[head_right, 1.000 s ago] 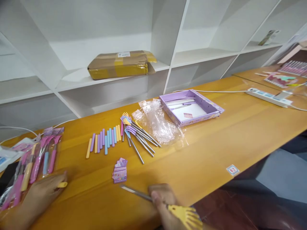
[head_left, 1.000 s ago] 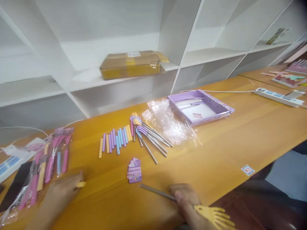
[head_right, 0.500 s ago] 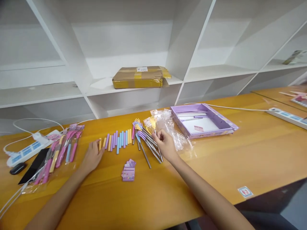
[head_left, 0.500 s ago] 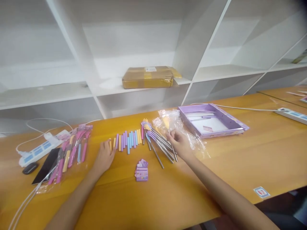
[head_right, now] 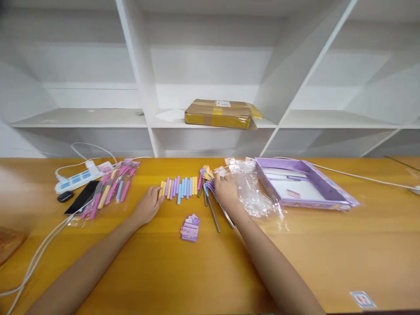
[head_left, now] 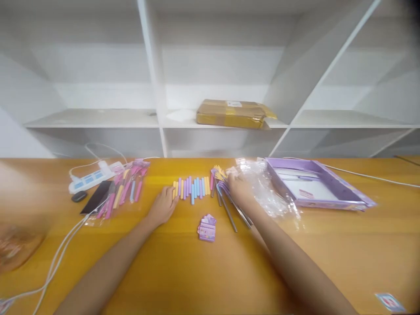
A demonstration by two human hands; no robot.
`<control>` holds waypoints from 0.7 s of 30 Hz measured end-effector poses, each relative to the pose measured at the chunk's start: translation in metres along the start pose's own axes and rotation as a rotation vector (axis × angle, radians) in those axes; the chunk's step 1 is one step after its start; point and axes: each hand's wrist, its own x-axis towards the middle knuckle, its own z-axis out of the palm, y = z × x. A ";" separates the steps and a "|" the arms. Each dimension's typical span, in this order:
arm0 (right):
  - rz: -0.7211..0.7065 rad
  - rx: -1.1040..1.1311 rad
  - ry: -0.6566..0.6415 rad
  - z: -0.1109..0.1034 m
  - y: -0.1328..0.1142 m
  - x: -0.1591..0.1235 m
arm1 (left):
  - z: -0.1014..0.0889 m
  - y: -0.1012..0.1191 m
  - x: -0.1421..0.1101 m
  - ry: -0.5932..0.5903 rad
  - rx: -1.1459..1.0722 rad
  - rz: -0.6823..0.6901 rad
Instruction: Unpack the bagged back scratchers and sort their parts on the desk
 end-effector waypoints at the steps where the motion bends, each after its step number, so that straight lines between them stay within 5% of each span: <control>1: -0.011 -0.006 0.003 0.002 -0.001 -0.002 | 0.000 0.000 -0.001 -0.006 0.005 0.003; 11: -0.126 0.089 0.113 0.016 0.007 -0.015 | -0.005 0.004 -0.006 0.034 0.034 -0.030; 17: -0.115 0.590 0.210 0.002 0.004 -0.042 | -0.064 -0.047 0.028 0.195 0.141 -0.198; 21: -0.188 0.718 0.256 0.002 -0.003 -0.081 | -0.098 -0.083 0.040 0.220 0.267 -0.347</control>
